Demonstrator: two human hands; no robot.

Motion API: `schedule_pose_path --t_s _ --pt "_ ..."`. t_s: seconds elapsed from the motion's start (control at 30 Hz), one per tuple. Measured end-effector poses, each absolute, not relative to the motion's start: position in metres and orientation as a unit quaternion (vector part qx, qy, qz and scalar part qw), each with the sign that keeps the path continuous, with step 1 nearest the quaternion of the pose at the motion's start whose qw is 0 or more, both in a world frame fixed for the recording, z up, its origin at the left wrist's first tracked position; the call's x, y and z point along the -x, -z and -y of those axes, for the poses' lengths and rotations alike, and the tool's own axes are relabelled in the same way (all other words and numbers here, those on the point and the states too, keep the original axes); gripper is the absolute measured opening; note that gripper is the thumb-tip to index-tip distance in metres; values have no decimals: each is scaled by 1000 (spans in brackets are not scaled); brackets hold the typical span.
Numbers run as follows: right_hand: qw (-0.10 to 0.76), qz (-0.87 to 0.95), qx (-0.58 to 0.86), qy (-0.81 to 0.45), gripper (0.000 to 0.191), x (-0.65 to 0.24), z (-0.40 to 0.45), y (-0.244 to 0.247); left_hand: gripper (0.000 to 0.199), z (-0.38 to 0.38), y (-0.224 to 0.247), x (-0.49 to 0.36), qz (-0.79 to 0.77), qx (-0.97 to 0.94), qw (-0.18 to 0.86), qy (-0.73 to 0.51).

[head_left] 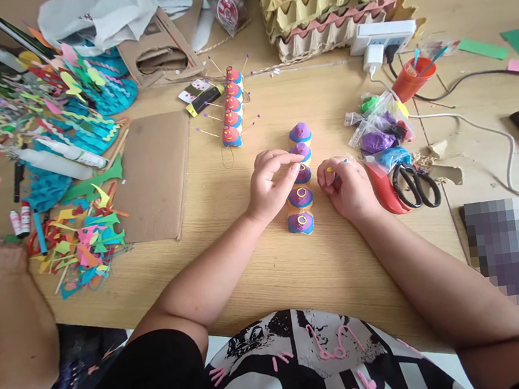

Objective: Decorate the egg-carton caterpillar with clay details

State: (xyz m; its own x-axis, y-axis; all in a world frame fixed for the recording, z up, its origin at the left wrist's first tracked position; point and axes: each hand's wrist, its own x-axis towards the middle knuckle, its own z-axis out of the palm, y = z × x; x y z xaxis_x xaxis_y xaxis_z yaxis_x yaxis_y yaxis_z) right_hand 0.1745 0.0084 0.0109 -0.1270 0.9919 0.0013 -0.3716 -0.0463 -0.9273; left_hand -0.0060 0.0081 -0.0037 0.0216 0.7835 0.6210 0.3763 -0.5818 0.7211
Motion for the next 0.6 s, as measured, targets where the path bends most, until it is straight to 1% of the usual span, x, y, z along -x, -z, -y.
schedule_pose_path --t_s 0.07,0.13,0.2,0.27,0.33,0.47,0.53,0.6 --pt "550 421 368 -620 43 -175 -8 -10 17 -7 2 5 -415 -700 177 -553" --pt "550 411 357 -633 34 -175 -8 -11 18 -6 1 5 -414 -711 169 -542" --pt "548 399 341 -651 27 -175 -8 -11 21 -5 0 5 -419 -719 166 -529" --pt "548 397 331 -658 25 -175 -8 -12 24 -5 0 6 -429 -721 166 -518" --pt "551 406 330 -650 30 -174 -9 -10 27 -6 0 6 -434 -721 164 -515" --pt "545 437 367 -615 52 -174 -10 -6 25 -7 2 7 -431 -709 163 -533" --pt "531 443 393 -606 54 -174 -10 -5 27 -7 3 6 -441 -701 165 -535" --pt "522 441 397 -613 47 -175 -10 -6 29 -8 4 6 -454 -694 166 -533"
